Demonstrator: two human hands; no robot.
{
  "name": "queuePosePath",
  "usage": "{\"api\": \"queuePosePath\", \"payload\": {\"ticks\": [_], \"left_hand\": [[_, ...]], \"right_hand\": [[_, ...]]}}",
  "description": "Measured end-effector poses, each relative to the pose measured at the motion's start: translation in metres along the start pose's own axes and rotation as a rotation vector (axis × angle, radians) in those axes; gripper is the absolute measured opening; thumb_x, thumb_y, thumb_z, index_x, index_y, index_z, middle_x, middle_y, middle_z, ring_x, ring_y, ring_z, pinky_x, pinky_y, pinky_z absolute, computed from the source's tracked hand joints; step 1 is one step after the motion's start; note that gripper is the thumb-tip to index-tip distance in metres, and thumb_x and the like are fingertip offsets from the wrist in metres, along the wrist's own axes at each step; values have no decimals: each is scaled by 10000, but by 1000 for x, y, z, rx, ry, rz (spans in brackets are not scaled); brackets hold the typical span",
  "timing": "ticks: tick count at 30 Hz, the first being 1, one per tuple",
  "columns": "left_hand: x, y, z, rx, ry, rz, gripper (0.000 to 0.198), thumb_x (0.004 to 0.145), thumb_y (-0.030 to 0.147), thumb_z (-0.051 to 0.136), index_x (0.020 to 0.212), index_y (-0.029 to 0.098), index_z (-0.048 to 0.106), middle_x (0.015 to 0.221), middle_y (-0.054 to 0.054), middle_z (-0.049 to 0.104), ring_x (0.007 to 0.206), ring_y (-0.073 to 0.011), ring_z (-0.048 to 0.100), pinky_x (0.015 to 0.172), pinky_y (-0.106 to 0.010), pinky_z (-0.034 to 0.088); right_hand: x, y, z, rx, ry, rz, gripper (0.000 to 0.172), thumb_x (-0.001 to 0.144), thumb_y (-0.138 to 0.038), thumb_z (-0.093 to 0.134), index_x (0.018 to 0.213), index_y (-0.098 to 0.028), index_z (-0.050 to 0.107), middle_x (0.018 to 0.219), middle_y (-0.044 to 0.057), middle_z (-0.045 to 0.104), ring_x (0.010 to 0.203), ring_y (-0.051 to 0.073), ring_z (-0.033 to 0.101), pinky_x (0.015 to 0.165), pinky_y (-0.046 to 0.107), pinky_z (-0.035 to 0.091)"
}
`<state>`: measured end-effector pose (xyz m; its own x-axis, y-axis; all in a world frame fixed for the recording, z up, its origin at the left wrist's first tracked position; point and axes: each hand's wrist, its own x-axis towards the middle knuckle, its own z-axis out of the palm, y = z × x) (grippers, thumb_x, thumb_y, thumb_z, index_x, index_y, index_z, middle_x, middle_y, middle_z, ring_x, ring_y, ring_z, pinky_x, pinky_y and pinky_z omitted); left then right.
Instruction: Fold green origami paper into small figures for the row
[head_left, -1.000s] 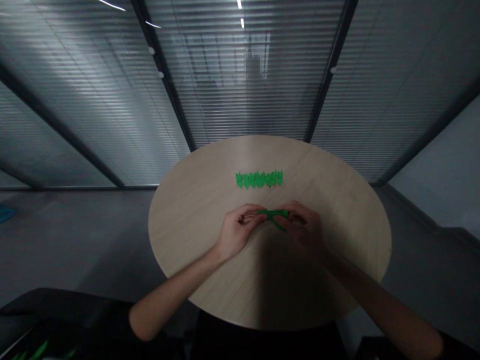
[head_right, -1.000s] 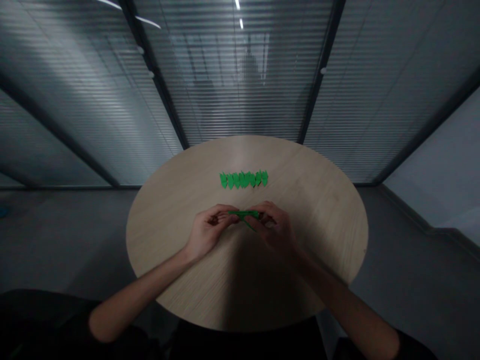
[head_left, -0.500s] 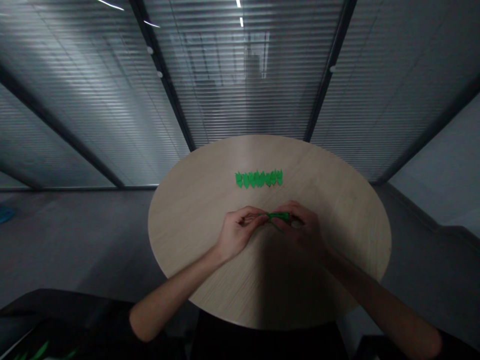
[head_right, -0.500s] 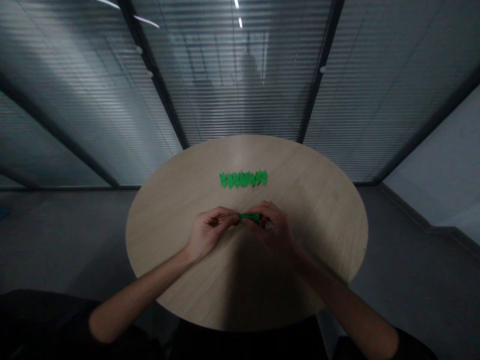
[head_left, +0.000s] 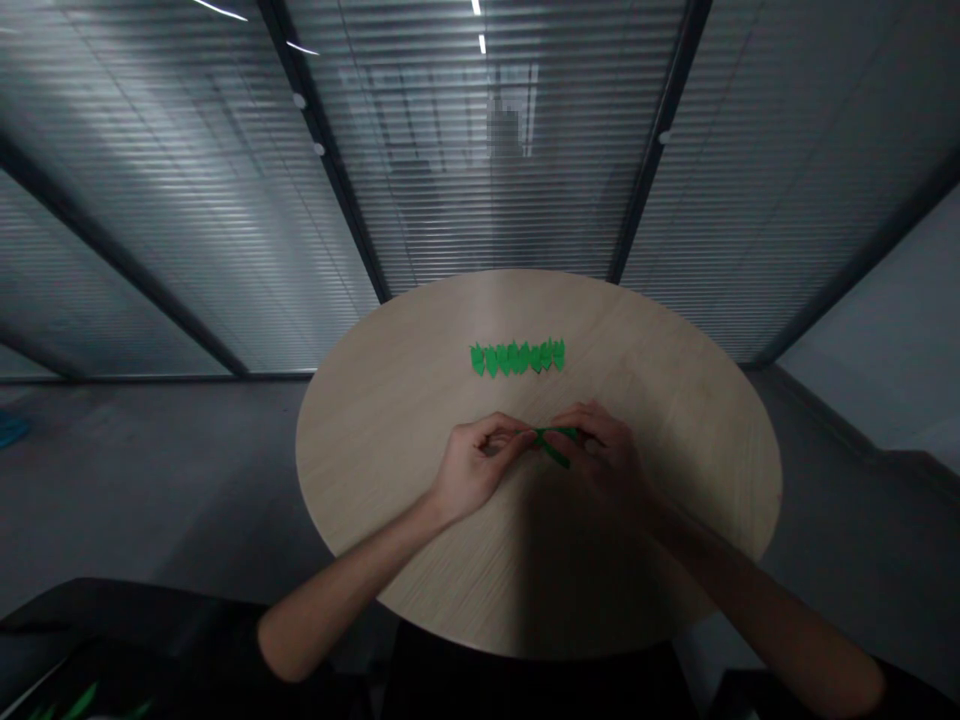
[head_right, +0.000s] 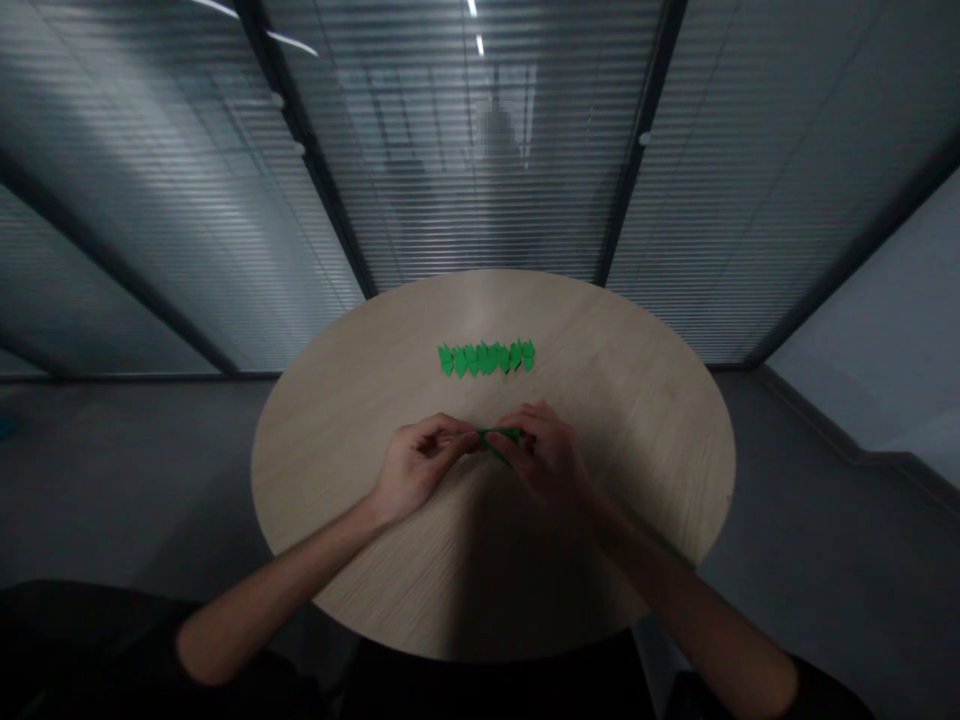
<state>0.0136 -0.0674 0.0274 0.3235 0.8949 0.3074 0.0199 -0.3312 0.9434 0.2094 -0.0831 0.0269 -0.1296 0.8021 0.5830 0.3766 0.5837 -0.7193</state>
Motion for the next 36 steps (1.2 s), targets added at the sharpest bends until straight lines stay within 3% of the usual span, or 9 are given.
{"api": "queuePosePath", "payload": {"ticks": [11, 19, 28, 33, 36], "left_hand": [[0, -2, 1, 57, -9, -23, 198, 882, 330, 710, 866, 134, 727, 765, -68, 757, 650, -128, 685, 573, -216, 506], [1, -3, 1, 24, 30, -11, 201, 872, 329, 721, 856, 129, 712, 757, -65, 753, 624, -118, 672, 571, -209, 512], [1, -3, 2, 0, 18, -27, 223, 884, 351, 710, 867, 129, 698, 756, -73, 752, 612, -121, 669, 548, -214, 509], [1, -4, 3, 5, -8, -42, 221, 886, 350, 710, 853, 133, 684, 739, -66, 743, 605, -117, 665, 540, -207, 499], [2, -3, 3, -30, -4, -52, 243, 884, 368, 711, 847, 132, 665, 724, -63, 731, 597, -116, 658, 531, -207, 500]], "right_hand": [[-1, 3, -1, 24, -43, -1, 141, 933, -260, 657, 812, -237, 724, 818, 21, 719, 809, 190, 605, 784, 353, 451], [-1, 2, 1, 48, -15, 91, 161, 915, -314, 656, 802, -207, 698, 807, 35, 673, 786, 184, 596, 655, 295, 451], [-1, -2, 0, 85, -49, 189, 198, 921, -340, 622, 811, -196, 702, 792, 37, 637, 710, 159, 585, 618, 282, 451], [-1, -1, -1, 102, -10, 151, 210, 917, -342, 621, 784, -194, 688, 757, 27, 618, 683, 147, 564, 593, 272, 424], [0, -3, 0, 127, -43, 224, 252, 916, -384, 618, 782, -181, 682, 740, 23, 601, 650, 140, 545, 572, 268, 411]]}}
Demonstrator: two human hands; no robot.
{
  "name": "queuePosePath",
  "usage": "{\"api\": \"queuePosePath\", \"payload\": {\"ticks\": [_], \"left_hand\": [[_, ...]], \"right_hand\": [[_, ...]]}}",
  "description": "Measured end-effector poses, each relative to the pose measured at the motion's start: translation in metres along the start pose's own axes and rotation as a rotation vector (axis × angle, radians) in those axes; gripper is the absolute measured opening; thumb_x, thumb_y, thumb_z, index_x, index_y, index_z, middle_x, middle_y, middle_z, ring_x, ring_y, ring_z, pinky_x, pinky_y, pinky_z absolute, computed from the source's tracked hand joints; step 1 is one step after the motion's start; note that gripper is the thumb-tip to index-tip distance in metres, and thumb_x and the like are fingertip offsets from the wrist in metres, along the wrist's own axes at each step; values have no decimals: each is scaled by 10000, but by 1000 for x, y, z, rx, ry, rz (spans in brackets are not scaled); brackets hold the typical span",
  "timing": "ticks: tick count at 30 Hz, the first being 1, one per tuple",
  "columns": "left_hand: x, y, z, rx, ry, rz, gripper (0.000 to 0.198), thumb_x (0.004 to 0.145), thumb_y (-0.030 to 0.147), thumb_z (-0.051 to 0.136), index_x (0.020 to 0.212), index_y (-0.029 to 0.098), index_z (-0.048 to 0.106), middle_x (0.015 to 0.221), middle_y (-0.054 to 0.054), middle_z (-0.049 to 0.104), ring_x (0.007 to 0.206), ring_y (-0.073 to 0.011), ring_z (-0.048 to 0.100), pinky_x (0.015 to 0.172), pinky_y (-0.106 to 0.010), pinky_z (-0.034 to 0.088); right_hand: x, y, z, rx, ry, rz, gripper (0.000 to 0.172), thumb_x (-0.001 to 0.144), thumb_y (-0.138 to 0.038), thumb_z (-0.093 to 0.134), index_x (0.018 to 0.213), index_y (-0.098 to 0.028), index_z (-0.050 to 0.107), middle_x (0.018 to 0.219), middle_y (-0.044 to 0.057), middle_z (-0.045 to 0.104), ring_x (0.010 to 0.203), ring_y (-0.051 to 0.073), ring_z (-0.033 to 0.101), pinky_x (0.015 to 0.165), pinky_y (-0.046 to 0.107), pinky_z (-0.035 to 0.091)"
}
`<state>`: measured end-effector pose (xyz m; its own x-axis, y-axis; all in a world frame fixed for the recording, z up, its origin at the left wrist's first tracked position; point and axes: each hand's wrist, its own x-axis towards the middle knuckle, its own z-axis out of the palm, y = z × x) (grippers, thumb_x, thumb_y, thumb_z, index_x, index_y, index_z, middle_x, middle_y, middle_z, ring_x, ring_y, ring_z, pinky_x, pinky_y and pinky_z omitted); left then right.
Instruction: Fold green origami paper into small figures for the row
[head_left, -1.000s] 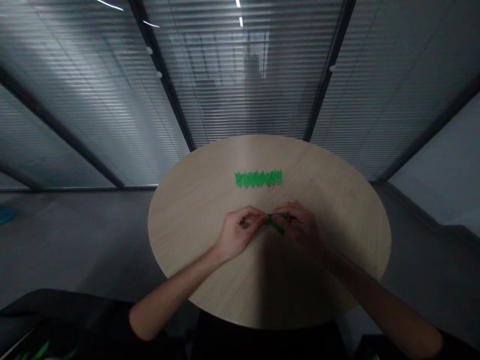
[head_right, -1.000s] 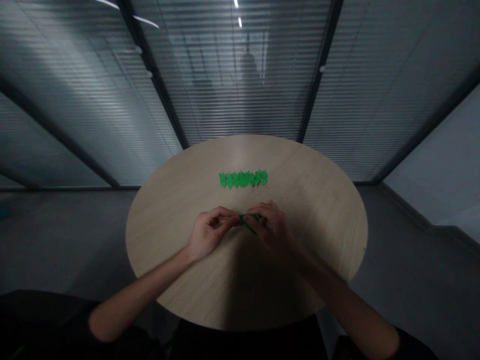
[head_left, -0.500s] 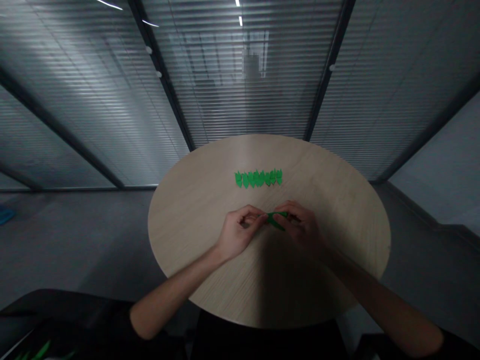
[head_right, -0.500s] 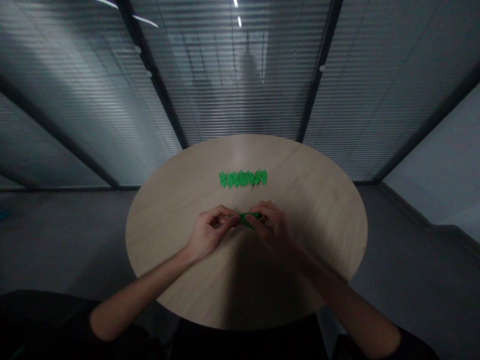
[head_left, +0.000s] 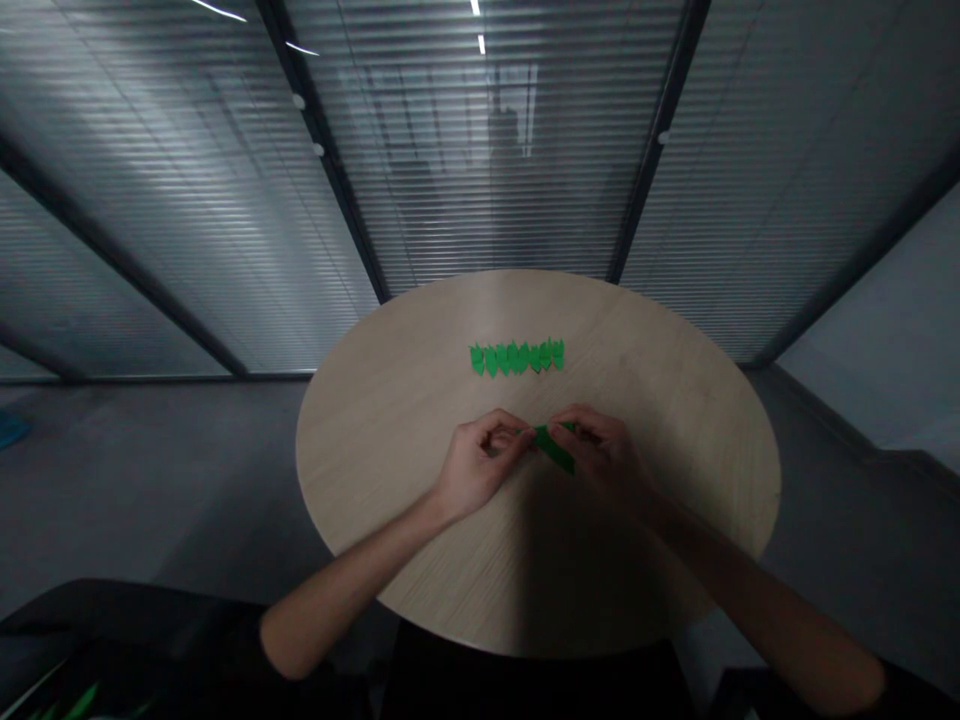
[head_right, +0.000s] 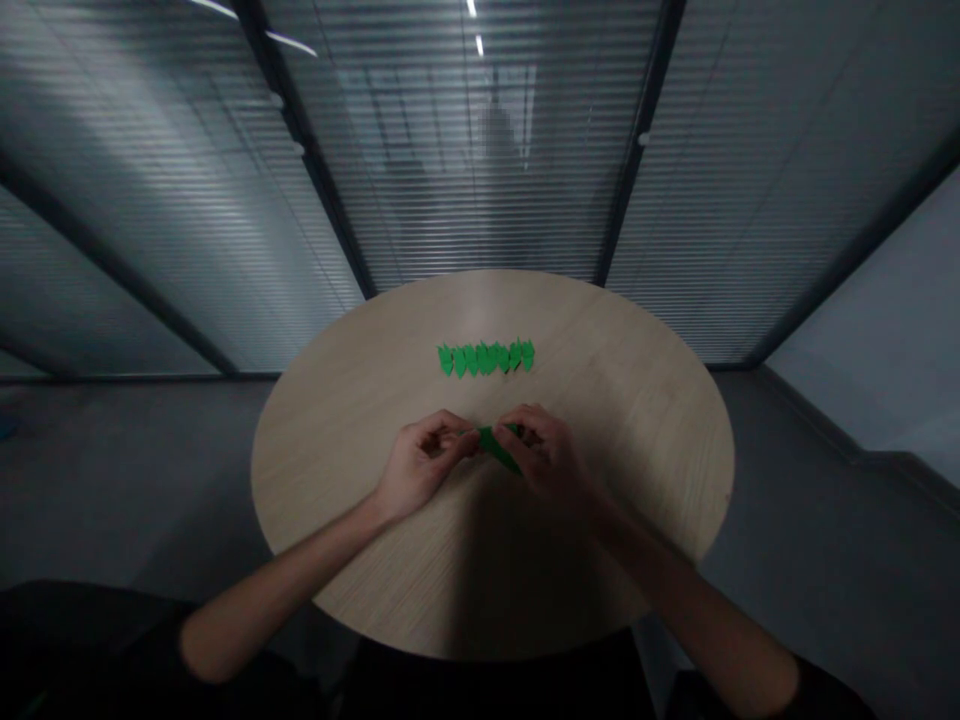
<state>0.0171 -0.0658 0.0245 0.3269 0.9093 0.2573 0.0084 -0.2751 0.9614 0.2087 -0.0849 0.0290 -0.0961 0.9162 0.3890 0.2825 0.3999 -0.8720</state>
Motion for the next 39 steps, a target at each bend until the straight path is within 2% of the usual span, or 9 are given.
{"api": "queuePosePath", "payload": {"ticks": [5, 9, 13, 16, 20, 26, 33, 36, 39], "left_hand": [[3, 2, -2, -128, 34, -31, 291, 859, 404, 735, 861, 135, 624, 697, -43, 708, 620, -119, 674, 593, -214, 548], [6, 0, -3, -197, 48, -72, 344, 852, 448, 737, 896, 139, 594, 719, -34, 708, 609, -119, 679, 617, -232, 580], [6, 0, -2, -256, 14, -78, 355, 862, 454, 724, 923, 154, 543, 744, -25, 693, 614, -129, 692, 602, -244, 600], [4, 1, 0, -265, -3, -29, 337, 869, 392, 726, 1032, 168, 534, 821, -33, 692, 686, -148, 713, 597, -243, 610], [0, 2, 0, -208, -73, 8, 291, 915, 329, 668, 1124, 165, 548, 835, -54, 699, 731, -152, 711, 631, -239, 616], [-1, 1, -1, -195, -97, 18, 309, 915, 288, 666, 1164, 159, 537, 841, -53, 692, 745, -148, 698, 649, -236, 612], [-1, 1, -2, -194, -126, 33, 309, 929, 304, 655, 1185, 149, 579, 835, -57, 693, 734, -150, 705, 655, -241, 614], [-2, 2, -1, -168, -132, 24, 313, 900, 331, 695, 1133, 139, 609, 905, -75, 692, 704, -145, 700, 627, -247, 618], [-1, 4, 0, -153, -108, 15, 261, 895, 359, 698, 1001, 128, 639, 848, -62, 685, 675, -138, 693, 606, -235, 614]], "right_hand": [[1, -5, 2, 111, -2, 130, 334, 927, -476, 576, 809, -175, 658, 706, 8, 565, 578, 117, 491, 495, 246, 368], [2, -4, 2, 150, 2, 191, 303, 892, -468, 606, 895, -173, 675, 646, -14, 541, 522, 107, 453, 449, 233, 332], [3, 0, 2, 169, 59, 224, 280, 830, -447, 676, 900, -176, 686, 661, -10, 569, 514, 103, 463, 449, 232, 349], [5, 5, 2, 191, 98, 243, 269, 811, -440, 695, 892, -183, 692, 612, -24, 544, 496, 106, 450, 438, 236, 341], [7, 7, 1, 264, 90, 293, 308, 807, -436, 699, 977, -179, 700, 666, -16, 589, 490, 96, 446, 427, 233, 335], [6, 4, -2, 322, 26, 285, 376, 828, -433, 704, 1097, -176, 644, 610, -64, 535, 475, 90, 430, 438, 229, 331], [4, 4, -2, 334, -5, 254, 357, 848, -403, 686, 1127, -199, 595, 676, -56, 569, 505, 95, 451, 452, 230, 337], [4, 3, -1, 321, 18, 227, 354, 830, -401, 698, 1100, -197, 597, 704, -41, 586, 559, 109, 499, 489, 235, 375], [5, 2, -1, 311, 21, 218, 372, 813, -407, 711, 1099, -196, 601, 703, -43, 574, 562, 110, 502, 492, 234, 383]]}}
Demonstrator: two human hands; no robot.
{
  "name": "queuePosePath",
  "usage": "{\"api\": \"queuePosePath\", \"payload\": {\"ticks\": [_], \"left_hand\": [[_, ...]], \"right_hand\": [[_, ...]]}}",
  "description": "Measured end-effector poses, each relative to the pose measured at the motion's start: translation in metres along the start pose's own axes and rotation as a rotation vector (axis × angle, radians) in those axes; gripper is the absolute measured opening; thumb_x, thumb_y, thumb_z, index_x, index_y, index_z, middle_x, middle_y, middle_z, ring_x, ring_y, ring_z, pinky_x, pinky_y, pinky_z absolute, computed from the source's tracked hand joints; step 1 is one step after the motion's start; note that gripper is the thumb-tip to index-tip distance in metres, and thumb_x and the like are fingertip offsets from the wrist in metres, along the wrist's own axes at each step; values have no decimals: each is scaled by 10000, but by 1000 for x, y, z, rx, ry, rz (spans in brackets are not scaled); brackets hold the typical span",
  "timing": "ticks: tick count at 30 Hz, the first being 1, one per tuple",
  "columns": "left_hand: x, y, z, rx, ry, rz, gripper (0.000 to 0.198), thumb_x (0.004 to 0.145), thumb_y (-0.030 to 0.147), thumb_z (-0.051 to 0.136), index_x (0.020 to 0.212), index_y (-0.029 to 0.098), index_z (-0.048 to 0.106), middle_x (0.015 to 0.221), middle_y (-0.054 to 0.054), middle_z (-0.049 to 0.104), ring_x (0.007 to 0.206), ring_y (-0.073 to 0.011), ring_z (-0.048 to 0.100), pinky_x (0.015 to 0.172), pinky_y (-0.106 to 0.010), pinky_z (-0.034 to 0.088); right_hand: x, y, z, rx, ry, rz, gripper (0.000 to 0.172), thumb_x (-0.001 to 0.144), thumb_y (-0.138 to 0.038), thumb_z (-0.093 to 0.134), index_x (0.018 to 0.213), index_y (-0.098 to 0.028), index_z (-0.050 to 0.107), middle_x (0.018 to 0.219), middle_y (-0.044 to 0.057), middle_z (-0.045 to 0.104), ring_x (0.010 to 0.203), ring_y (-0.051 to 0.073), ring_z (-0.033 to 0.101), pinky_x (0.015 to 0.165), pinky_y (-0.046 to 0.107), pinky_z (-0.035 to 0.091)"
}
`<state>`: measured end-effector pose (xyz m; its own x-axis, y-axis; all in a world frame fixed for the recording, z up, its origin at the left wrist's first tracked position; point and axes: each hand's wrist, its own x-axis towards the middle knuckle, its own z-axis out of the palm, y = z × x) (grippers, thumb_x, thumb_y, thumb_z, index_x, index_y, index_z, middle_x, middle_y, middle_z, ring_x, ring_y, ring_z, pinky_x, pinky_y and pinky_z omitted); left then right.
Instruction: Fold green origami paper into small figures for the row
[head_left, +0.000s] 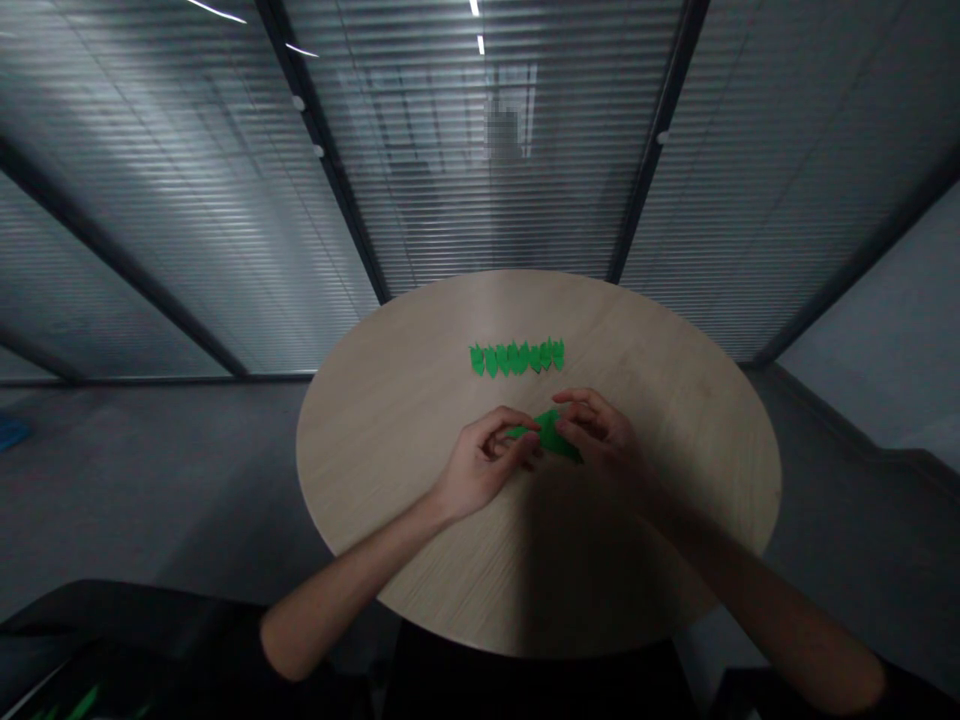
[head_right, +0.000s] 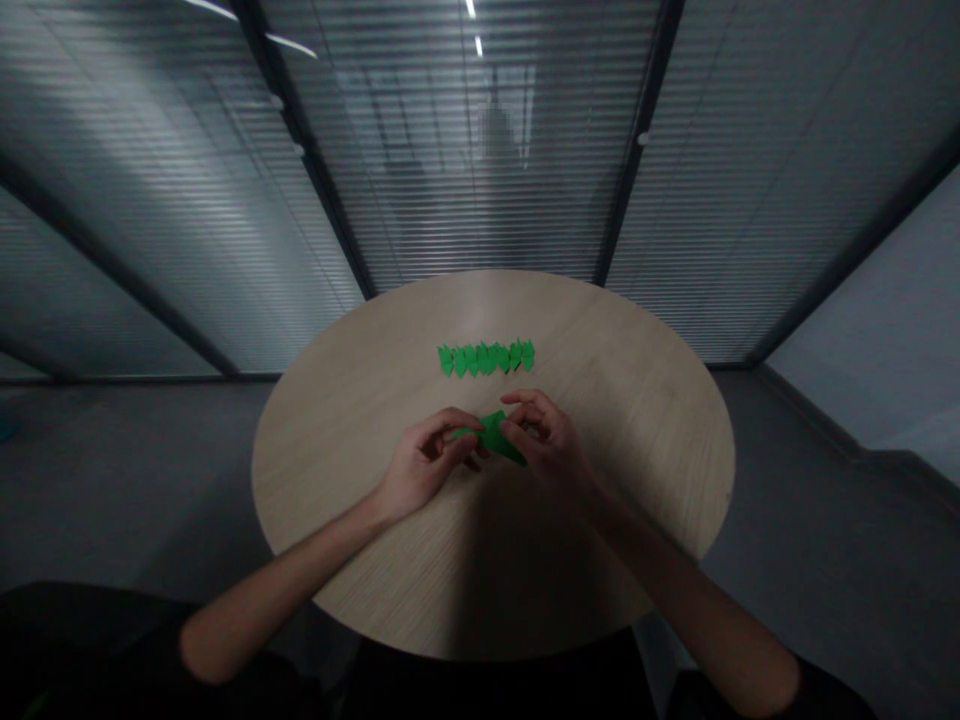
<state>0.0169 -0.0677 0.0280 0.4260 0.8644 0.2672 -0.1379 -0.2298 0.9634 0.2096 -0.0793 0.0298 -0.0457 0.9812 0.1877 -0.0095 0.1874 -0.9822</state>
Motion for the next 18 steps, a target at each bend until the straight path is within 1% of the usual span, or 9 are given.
{"api": "queuePosePath", "payload": {"ticks": [2, 5, 8, 11, 14, 18], "left_hand": [[1, 1, 1, 11, 37, 2, 231, 898, 353, 694, 925, 129, 645, 792, -46, 679, 653, -130, 693, 591, -213, 602], [1, 0, 1, 43, 89, -14, 198, 867, 315, 728, 884, 135, 648, 751, -32, 686, 600, -117, 687, 547, -185, 573], [1, -4, 1, 47, 107, -23, 185, 853, 284, 744, 908, 141, 639, 712, -16, 676, 595, -111, 682, 539, -169, 558], [1, -6, 0, 7, 114, -16, 259, 840, 286, 761, 1001, 151, 610, 809, -27, 689, 639, -111, 682, 578, -189, 576], [2, -6, -1, 29, 79, -42, 275, 848, 310, 751, 1022, 143, 620, 823, -37, 689, 671, -120, 677, 609, -213, 574], [5, -6, -2, 101, 60, -71, 236, 870, 342, 715, 945, 126, 657, 758, -38, 678, 673, -126, 653, 601, -224, 525]], "right_hand": [[0, 1, 0, 19, -14, 23, 383, 800, -419, 724, 1091, -198, 608, 716, -35, 593, 566, 112, 519, 492, 231, 393], [0, 2, 1, 32, -49, 59, 334, 778, -431, 756, 988, -195, 646, 770, 6, 655, 630, 130, 585, 536, 240, 440], [-2, 2, 2, -17, -123, 57, 259, 795, -425, 751, 870, -186, 686, 770, 23, 674, 650, 134, 599, 563, 249, 454], [-3, 1, 2, -66, -134, 24, 228, 817, -407, 733, 794, -184, 693, 690, 0, 645, 591, 118, 564, 529, 242, 421], [-4, 1, 3, -99, -136, 9, 213, 842, -393, 720, 802, -187, 686, 686, -8, 651, 571, 113, 568, 524, 236, 418], [-5, 4, 3, -172, -167, -63, 191, 878, -373, 689, 837, -187, 682, 763, 11, 687, 657, 133, 631, 602, 244, 470]]}}
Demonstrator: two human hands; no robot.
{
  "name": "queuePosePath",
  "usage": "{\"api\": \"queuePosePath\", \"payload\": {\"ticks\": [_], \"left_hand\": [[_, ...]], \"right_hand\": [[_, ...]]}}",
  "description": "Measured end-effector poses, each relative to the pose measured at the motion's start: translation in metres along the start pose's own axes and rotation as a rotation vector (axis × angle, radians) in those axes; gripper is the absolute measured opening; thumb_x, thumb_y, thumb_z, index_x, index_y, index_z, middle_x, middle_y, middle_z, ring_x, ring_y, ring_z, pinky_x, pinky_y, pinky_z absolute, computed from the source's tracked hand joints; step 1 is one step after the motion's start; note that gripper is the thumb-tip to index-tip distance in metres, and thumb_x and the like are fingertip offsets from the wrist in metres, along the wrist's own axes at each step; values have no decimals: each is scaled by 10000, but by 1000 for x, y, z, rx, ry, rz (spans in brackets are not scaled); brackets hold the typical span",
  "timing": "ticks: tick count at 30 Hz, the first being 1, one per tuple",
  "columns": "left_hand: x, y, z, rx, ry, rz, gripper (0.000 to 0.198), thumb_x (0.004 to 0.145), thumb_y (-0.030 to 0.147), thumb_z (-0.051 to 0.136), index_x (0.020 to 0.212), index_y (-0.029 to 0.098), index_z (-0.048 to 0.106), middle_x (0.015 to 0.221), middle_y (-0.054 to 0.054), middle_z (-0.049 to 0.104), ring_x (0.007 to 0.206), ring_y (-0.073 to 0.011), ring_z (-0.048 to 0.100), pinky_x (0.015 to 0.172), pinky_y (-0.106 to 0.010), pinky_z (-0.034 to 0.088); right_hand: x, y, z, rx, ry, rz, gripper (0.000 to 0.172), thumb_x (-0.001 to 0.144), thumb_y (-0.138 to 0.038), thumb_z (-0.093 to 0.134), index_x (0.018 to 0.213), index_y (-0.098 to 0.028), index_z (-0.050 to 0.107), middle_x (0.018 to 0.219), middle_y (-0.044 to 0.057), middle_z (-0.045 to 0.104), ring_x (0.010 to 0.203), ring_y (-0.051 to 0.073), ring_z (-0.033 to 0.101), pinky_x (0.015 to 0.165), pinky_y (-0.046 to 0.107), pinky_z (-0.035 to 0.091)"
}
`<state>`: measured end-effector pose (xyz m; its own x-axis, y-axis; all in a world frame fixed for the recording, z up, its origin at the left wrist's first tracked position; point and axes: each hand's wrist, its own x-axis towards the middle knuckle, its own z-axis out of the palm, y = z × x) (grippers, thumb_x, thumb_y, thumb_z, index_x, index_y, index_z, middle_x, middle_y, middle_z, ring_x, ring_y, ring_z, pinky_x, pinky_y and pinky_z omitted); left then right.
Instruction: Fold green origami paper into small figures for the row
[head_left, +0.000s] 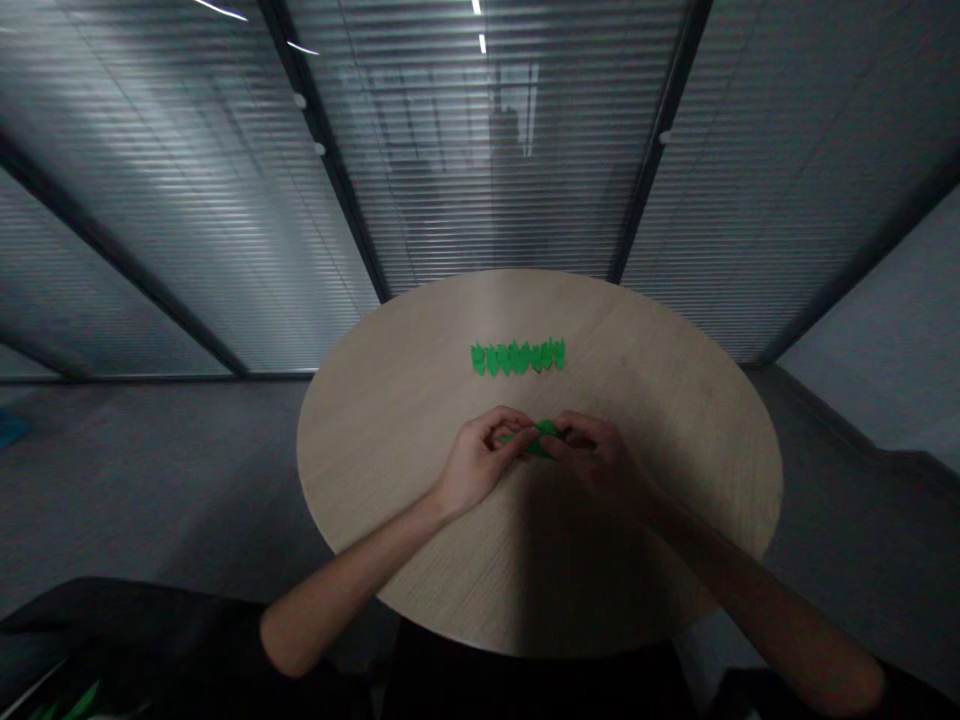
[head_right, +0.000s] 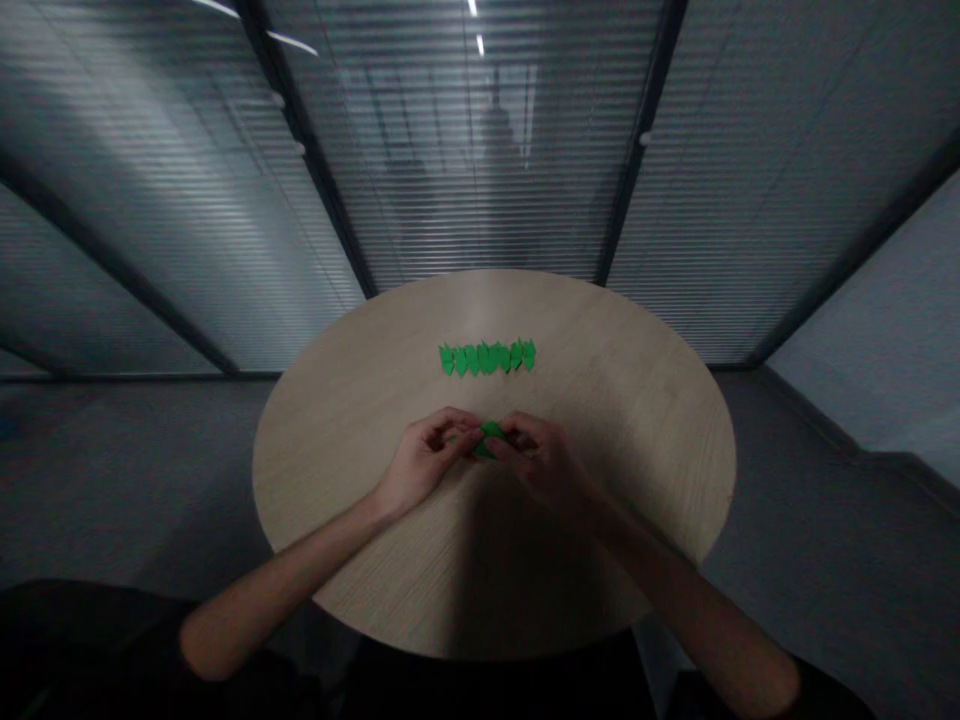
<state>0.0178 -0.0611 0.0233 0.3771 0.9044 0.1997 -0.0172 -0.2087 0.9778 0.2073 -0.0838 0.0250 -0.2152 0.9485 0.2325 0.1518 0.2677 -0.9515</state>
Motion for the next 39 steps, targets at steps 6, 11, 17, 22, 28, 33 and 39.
{"api": "queuePosePath", "payload": {"ticks": [6, 11, 17, 22, 28, 33, 39], "left_hand": [[0, -2, -2, 120, 31, 38, 213, 855, 346, 731, 892, 142, 685, 777, -32, 672, 659, -113, 581, 572, -232, 442], [-1, 0, -3, 229, 67, 111, 176, 874, 331, 714, 857, 156, 707, 789, -32, 670, 666, -116, 556, 558, -238, 403], [-2, 1, -3, 239, 46, 82, 200, 908, 346, 675, 868, 151, 701, 787, -37, 676, 656, -120, 555, 561, -244, 410], [-3, -1, -4, 282, 13, 157, 179, 929, 326, 656, 915, 150, 684, 853, -54, 683, 763, -150, 623, 640, -269, 483], [-3, 1, -5, 326, 13, 315, 113, 940, 266, 669, 921, 161, 705, 874, -52, 681, 820, -154, 635, 713, -292, 494], [-2, 2, -6, 330, 8, 398, 92, 949, 226, 659, 897, 161, 696, 857, -49, 681, 810, -148, 632, 721, -289, 493], [-5, 1, -5, 352, -1, 405, 70, 953, 211, 651, 925, 157, 685, 873, -46, 670, 815, -141, 628, 709, -272, 495]], "right_hand": [[1, 0, -2, -82, -2, -86, 174, 927, -350, 629, 871, -193, 675, 796, 14, 651, 707, 140, 620, 614, 244, 461], [0, -4, -2, -232, 74, -174, 192, 925, -333, 640, 799, -193, 674, 744, 9, 619, 684, 145, 573, 617, 267, 427], [0, 0, -3, -227, 87, -184, 173, 929, -289, 632, 789, -193, 666, 715, -2, 606, 667, 144, 563, 612, 271, 421], [0, -1, -4, -279, 66, -280, 201, 960, -289, 612, 783, -201, 648, 734, -3, 586, 684, 147, 557, 636, 280, 422], [-2, -1, -4, -291, 45, -369, 183, 983, -275, 604, 824, -203, 656, 765, 7, 624, 720, 155, 584, 674, 288, 445], [-2, 1, -4, -311, 52, -416, 165, 986, -264, 607, 841, -202, 655, 773, 9, 625, 731, 157, 584, 685, 291, 450], [-4, -2, -3, -357, 47, -425, 136, 989, -251, 596, 877, -193, 645, 805, 25, 631, 765, 168, 589, 717, 301, 454]]}}
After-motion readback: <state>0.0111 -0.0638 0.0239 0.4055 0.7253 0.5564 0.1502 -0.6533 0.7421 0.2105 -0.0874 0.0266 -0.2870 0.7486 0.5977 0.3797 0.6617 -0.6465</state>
